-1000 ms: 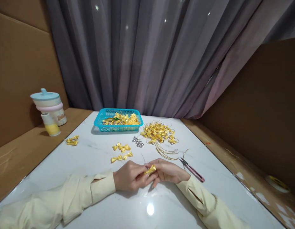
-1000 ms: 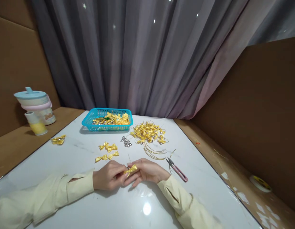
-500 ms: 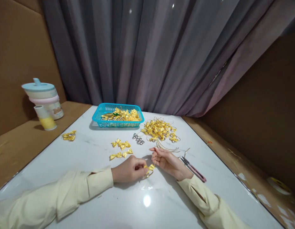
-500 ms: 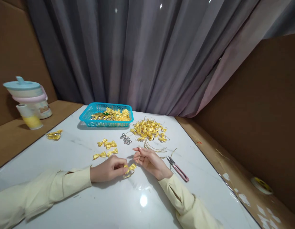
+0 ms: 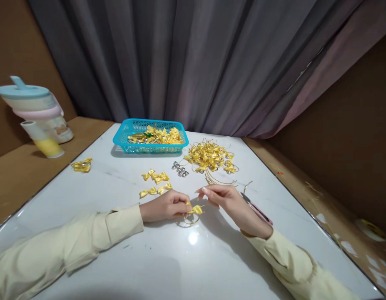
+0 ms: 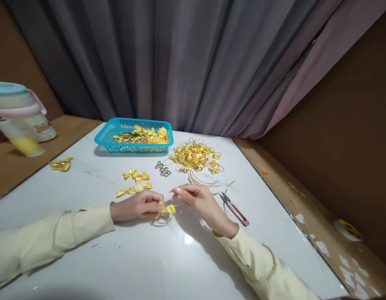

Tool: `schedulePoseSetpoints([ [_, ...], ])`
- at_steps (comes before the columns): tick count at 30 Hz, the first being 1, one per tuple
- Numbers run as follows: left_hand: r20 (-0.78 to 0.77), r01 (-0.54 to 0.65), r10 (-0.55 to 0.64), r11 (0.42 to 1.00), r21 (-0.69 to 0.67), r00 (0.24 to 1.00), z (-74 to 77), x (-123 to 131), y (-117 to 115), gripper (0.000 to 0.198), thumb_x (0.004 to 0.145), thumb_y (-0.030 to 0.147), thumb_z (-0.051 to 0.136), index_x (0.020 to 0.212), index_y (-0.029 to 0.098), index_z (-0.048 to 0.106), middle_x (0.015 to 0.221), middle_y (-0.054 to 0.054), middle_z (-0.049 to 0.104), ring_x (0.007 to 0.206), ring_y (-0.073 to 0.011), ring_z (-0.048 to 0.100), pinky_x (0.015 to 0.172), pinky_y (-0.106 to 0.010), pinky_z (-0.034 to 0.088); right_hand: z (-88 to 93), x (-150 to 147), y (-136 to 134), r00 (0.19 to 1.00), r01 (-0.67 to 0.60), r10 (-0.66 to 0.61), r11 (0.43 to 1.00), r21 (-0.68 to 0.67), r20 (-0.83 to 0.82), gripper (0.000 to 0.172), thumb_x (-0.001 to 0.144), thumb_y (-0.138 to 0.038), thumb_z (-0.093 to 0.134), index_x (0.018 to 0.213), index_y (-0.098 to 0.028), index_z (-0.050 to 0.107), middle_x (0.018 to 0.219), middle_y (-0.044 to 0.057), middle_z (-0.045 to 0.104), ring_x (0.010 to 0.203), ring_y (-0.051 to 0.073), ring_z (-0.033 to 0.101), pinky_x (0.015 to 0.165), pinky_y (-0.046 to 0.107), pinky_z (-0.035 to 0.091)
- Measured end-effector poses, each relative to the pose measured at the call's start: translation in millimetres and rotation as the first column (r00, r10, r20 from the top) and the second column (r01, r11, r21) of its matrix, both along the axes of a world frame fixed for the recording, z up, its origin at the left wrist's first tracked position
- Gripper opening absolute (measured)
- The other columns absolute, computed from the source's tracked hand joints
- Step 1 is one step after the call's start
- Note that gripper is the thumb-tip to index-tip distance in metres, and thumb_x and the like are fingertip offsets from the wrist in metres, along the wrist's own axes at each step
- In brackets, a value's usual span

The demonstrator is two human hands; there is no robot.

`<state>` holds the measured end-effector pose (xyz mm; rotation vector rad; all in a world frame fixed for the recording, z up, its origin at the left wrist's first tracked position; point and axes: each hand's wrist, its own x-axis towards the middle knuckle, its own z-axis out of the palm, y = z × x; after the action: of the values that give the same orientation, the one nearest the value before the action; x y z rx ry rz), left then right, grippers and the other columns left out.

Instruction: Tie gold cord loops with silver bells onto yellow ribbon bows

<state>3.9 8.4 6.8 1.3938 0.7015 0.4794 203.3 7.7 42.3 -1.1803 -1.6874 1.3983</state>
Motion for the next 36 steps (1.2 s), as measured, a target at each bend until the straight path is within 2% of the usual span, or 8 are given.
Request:
schedulePoseSetpoints([
  [3,0.010,0.010,-0.010,1.000,-0.004,1.000,0.9,-0.6,1.0,0.029,0.079,0.038,0.056,0.062,0.015,0.049,0.042,0.009,0.034,0.039,-0.0052,0.025,0.041,-0.021,0.017,-5.8,2.4,-3.0,0.986,-0.138,0.130,0.987,0.077,0.100,0.020,0.078,-0.037,0.065,0.078,-0.019,0.074,0.082,0.005,0.069,0.074,0.015,0.060,0.069,0.026,0.046],
  [6,-0.001,0.014,-0.014,1.000,-0.005,1.000,1.6,-1.3,1.8,0.032,0.079,0.040,0.057,0.062,0.014,0.050,0.041,0.008,0.035,0.039,-0.0051,0.025,0.040,-0.021,0.017,-11.8,4.9,-7.7,0.973,-0.207,0.195,0.974,0.097,0.120,0.018,0.076,-0.035,0.067,0.087,-0.023,0.075,0.084,0.004,0.071,0.076,0.016,0.063,0.069,0.025,0.047],
  [11,0.004,0.019,-0.018,1.000,-0.024,1.000,0.9,-2.7,2.5,0.029,0.080,0.038,0.056,0.064,0.014,0.051,0.041,0.008,0.035,0.038,-0.0051,0.026,0.041,-0.020,0.018,-16.9,4.5,-13.9,0.987,-0.120,0.107,0.987,0.108,0.118,0.020,0.069,-0.032,0.074,0.087,-0.023,0.076,0.082,0.003,0.071,0.070,0.014,0.061,0.063,0.023,0.046],
  [19,0.042,0.018,-0.017,0.999,-0.043,0.999,-4.8,-1.9,2.5,0.025,0.083,0.031,0.051,0.067,0.012,0.055,0.045,0.006,0.041,0.039,-0.0052,0.033,0.041,-0.019,0.023,-16.6,4.4,-18.7,0.989,-0.059,0.027,0.973,0.222,0.147,0.013,0.073,-0.027,0.071,0.083,-0.020,0.074,0.077,0.002,0.071,0.061,0.011,0.055,0.055,0.023,0.040],
  [23,0.047,0.007,-0.003,0.997,-0.083,0.999,-6.5,-2.0,2.4,0.025,0.082,0.028,0.049,0.065,0.011,0.055,0.044,0.004,0.044,0.037,-0.0053,0.035,0.039,-0.020,0.023,-17.3,4.4,-19.3,0.992,-0.084,0.055,0.959,0.272,0.115,0.010,0.075,-0.025,0.068,0.081,-0.019,0.073,0.076,0.003,0.070,0.064,0.012,0.058,0.056,0.024,0.041],
  [29,0.026,0.015,-0.013,0.998,-0.056,1.000,-5.9,-1.8,2.8,0.025,0.081,0.027,0.046,0.066,0.010,0.057,0.043,0.003,0.045,0.036,-0.0057,0.036,0.038,-0.020,0.024,-16.9,3.4,-19.3,0.987,-0.141,0.111,0.942,0.303,0.114,0.015,0.079,-0.030,0.064,0.084,-0.020,0.074,0.078,0.005,0.070,0.067,0.014,0.061,0.059,0.025,0.046],
  [36,-0.010,0.040,-0.040,0.999,-0.012,0.999,-4.9,-1.6,1.7,0.025,0.083,0.029,0.046,0.067,0.012,0.054,0.044,0.004,0.045,0.037,-0.0058,0.036,0.040,-0.020,0.026,-16.4,3.6,-18.2,0.986,-0.153,0.130,0.953,0.262,0.106,0.013,0.078,-0.028,0.065,0.084,-0.022,0.075,0.079,0.005,0.069,0.069,0.015,0.062,0.062,0.026,0.047],
])
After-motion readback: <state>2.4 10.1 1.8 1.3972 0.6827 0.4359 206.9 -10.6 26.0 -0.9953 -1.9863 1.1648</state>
